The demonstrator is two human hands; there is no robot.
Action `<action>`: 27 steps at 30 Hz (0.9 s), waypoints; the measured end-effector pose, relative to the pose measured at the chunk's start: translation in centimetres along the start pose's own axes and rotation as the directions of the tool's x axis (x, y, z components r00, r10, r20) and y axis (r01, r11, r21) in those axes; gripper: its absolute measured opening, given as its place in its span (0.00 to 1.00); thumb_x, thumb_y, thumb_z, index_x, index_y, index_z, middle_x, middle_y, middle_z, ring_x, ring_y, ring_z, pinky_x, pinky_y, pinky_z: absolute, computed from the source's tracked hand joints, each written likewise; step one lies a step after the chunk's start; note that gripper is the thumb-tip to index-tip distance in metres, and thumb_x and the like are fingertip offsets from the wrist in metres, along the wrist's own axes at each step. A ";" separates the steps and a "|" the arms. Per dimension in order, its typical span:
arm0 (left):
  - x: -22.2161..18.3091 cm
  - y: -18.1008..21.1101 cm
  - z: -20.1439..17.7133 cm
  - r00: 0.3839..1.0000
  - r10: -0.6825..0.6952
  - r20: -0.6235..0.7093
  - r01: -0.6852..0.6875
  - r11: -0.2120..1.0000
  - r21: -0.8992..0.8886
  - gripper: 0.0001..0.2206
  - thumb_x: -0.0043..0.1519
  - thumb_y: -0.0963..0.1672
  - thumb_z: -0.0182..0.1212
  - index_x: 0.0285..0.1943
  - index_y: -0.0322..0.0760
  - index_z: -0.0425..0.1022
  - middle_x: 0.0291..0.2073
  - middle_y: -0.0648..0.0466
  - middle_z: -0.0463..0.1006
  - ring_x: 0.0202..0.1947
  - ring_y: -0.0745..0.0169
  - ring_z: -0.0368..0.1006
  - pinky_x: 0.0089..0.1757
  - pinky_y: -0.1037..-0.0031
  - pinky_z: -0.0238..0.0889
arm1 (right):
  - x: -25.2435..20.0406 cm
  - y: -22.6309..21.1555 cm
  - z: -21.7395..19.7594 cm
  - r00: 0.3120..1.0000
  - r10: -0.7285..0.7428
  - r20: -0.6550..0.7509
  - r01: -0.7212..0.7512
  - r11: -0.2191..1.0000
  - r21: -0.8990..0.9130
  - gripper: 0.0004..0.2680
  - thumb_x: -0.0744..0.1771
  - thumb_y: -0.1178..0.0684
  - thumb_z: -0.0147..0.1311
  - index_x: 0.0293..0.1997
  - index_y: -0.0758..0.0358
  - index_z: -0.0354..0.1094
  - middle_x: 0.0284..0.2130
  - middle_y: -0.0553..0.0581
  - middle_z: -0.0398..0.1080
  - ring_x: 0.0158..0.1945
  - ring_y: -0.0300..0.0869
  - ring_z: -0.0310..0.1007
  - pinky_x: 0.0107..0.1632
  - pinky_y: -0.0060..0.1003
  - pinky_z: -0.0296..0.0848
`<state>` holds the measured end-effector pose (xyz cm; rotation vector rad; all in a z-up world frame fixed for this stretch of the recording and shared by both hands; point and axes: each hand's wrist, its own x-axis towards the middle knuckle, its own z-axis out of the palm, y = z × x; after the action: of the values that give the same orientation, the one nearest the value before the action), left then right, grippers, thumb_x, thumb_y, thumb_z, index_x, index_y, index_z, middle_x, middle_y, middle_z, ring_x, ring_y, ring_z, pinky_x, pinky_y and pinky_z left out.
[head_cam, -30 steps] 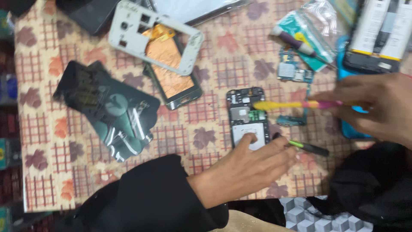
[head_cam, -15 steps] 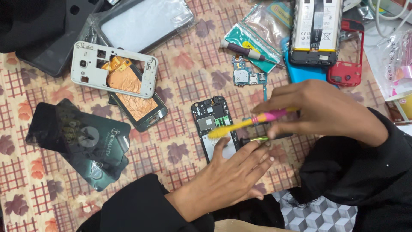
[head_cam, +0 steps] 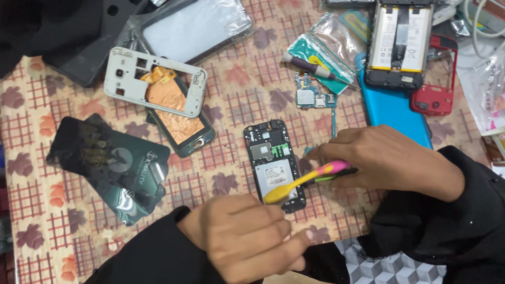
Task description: The person disassembles a white smartphone, removes the back cover and internal components, cleans the interior with a brush, and reassembles the device.
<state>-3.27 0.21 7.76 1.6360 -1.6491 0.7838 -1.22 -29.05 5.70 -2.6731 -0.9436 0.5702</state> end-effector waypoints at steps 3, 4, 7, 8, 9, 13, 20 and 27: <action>0.2 -0.7 -2.1 0.998 -0.056 -0.036 0.058 0.998 0.036 0.08 0.61 0.44 0.68 0.34 0.34 0.78 0.22 0.56 0.77 0.25 0.67 0.76 0.23 0.78 0.62 | -0.2 -0.9 -0.7 0.995 0.069 0.072 -0.074 0.995 0.069 0.21 0.56 0.44 0.72 0.53 0.47 0.76 0.31 0.50 0.79 0.29 0.43 0.79 0.30 0.40 0.75; 0.1 -0.9 -2.7 0.992 -0.121 -0.027 0.123 0.988 0.090 0.06 0.61 0.43 0.68 0.35 0.33 0.79 0.22 0.56 0.77 0.25 0.66 0.76 0.24 0.76 0.63 | -0.3 -1.1 -1.2 0.996 0.079 0.049 -0.084 0.989 0.123 0.19 0.57 0.45 0.71 0.51 0.48 0.76 0.31 0.49 0.80 0.28 0.41 0.79 0.30 0.39 0.76; -0.3 -1.4 -3.8 0.961 -0.276 -0.030 0.276 0.934 0.227 0.04 0.62 0.41 0.68 0.40 0.32 0.81 0.22 0.56 0.75 0.26 0.64 0.75 0.27 0.72 0.64 | -1.2 -0.4 -3.3 0.964 0.168 -0.207 -0.110 0.958 0.263 0.12 0.57 0.46 0.70 0.41 0.52 0.79 0.29 0.46 0.79 0.30 0.36 0.77 0.30 0.33 0.77; -0.4 -1.7 -3.7 0.951 -0.306 -0.040 0.306 0.917 0.256 0.04 0.63 0.41 0.68 0.41 0.32 0.81 0.23 0.56 0.75 0.26 0.64 0.74 0.27 0.71 0.63 | -1.5 0.2 -3.9 0.930 0.232 -0.284 -0.177 0.962 0.208 0.11 0.58 0.47 0.70 0.39 0.54 0.79 0.28 0.47 0.77 0.31 0.37 0.76 0.32 0.33 0.77; -0.6 -1.8 -3.5 0.941 -0.335 -0.051 0.335 0.898 0.285 0.05 0.63 0.41 0.69 0.42 0.32 0.82 0.24 0.55 0.75 0.26 0.64 0.73 0.28 0.71 0.63 | -1.7 1.0 -4.3 0.895 0.310 -0.319 -0.278 0.950 0.143 0.12 0.59 0.47 0.71 0.40 0.55 0.78 0.27 0.49 0.76 0.30 0.38 0.76 0.33 0.33 0.76; -0.8 -1.7 -2.3 0.934 -0.356 -0.029 0.343 0.871 0.353 0.04 0.65 0.42 0.69 0.41 0.34 0.82 0.25 0.58 0.74 0.27 0.64 0.71 0.30 0.71 0.61 | -1.3 4.3 -4.0 0.733 0.544 -0.407 -0.622 0.779 -0.079 0.19 0.61 0.46 0.72 0.52 0.62 0.75 0.23 0.58 0.75 0.25 0.44 0.76 0.32 0.38 0.73; -0.7 -1.4 -2.2 0.922 -0.386 -0.013 0.350 0.819 0.454 0.05 0.67 0.44 0.71 0.41 0.38 0.84 0.22 0.61 0.72 0.23 0.70 0.66 0.27 0.74 0.54 | -1.8 5.7 -2.1 0.752 0.247 -0.611 -0.429 0.887 -0.170 0.24 0.60 0.43 0.70 0.57 0.69 0.74 0.34 0.63 0.75 0.33 0.48 0.77 0.37 0.42 0.75; -0.6 -0.3 -2.2 0.554 -0.826 0.108 0.639 0.505 0.581 0.14 0.62 0.50 0.69 0.46 0.36 0.81 0.26 0.56 0.77 0.28 0.63 0.74 0.27 0.73 0.65 | -1.2 4.0 -2.9 0.964 -0.264 -0.019 0.260 0.934 0.244 0.11 0.68 0.45 0.55 0.54 0.46 0.78 0.34 0.39 0.81 0.37 0.30 0.80 0.39 0.28 0.78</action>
<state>-2.84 2.30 8.56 2.7298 -0.7339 0.4188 1.36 -33.14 7.23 -2.2820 -1.1307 0.6023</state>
